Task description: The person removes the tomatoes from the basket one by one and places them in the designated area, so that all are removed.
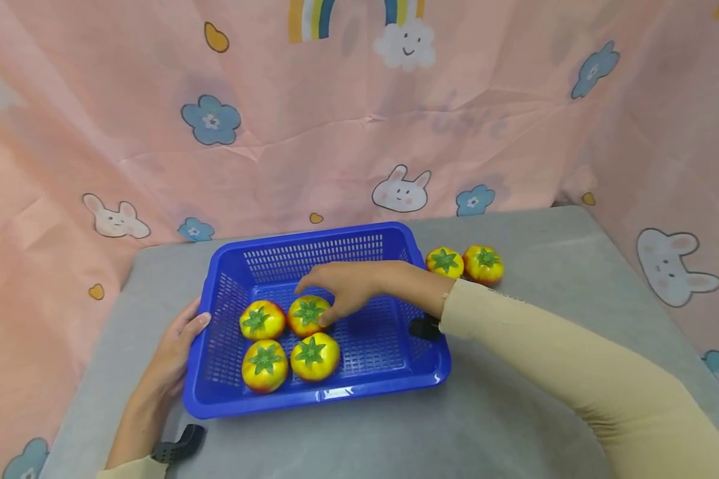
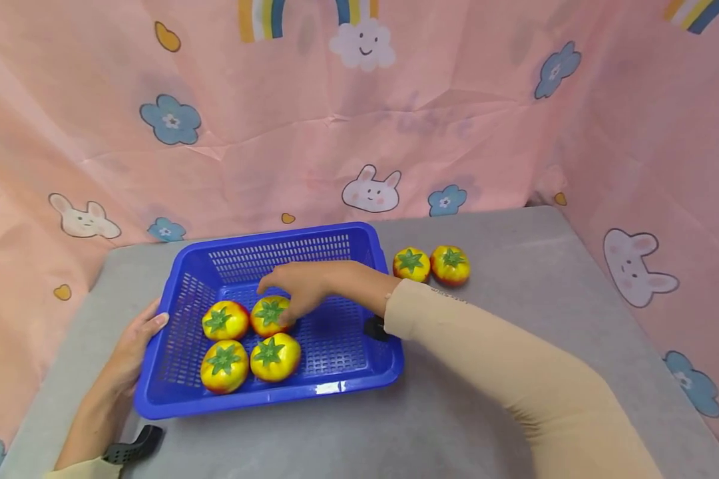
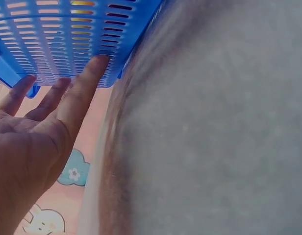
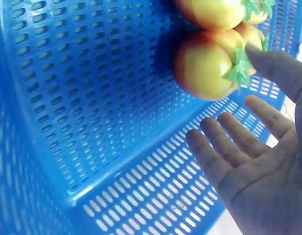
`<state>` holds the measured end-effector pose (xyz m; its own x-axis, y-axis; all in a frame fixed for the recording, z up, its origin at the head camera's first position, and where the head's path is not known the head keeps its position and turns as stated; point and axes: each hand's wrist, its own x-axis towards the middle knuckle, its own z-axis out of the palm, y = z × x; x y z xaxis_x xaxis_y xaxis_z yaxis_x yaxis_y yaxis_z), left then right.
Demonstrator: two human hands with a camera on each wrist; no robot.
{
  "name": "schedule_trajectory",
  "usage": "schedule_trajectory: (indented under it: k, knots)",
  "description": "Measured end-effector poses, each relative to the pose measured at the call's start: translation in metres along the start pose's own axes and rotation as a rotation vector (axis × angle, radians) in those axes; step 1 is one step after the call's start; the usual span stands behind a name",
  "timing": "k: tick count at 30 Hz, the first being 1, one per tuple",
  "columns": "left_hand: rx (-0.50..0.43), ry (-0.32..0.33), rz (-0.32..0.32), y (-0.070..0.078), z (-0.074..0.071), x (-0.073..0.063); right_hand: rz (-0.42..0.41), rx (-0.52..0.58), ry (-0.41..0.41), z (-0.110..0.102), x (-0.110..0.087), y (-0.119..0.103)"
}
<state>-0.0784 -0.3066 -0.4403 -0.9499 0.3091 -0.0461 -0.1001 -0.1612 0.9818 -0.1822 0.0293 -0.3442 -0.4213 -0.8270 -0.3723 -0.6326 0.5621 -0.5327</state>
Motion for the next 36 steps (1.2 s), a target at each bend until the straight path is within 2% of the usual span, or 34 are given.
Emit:
schedule_trajectory:
  k: [5,11,18,22,26,29,36]
  knots:
    - [0.012,-0.019,-0.022,0.002,-0.001,0.001,0.007,-0.004,-0.038,0.002,0.009,-0.002]
    - [0.011,-0.022,-0.016,0.002,-0.003,-0.001,0.001,0.009,-0.068,0.008,0.018,-0.005]
    - [0.013,-0.034,-0.029,0.000,0.002,0.009,0.049,-0.037,-0.040,0.007,0.015,-0.003]
    - [0.008,-0.013,-0.012,0.003,-0.002,0.002,0.012,-0.020,-0.025,0.010,0.021,-0.006]
    - [0.002,-0.029,-0.009,0.004,-0.004,-0.002,0.011,-0.018,-0.009,0.014,0.024,-0.008]
    - [0.001,-0.039,-0.010,0.005,-0.005,-0.003,0.020,-0.029,0.003,0.016,0.025,-0.010]
    - [0.028,-0.010,-0.031,0.002,-0.003,0.001,0.016,-0.086,0.000,0.014,0.022,-0.013]
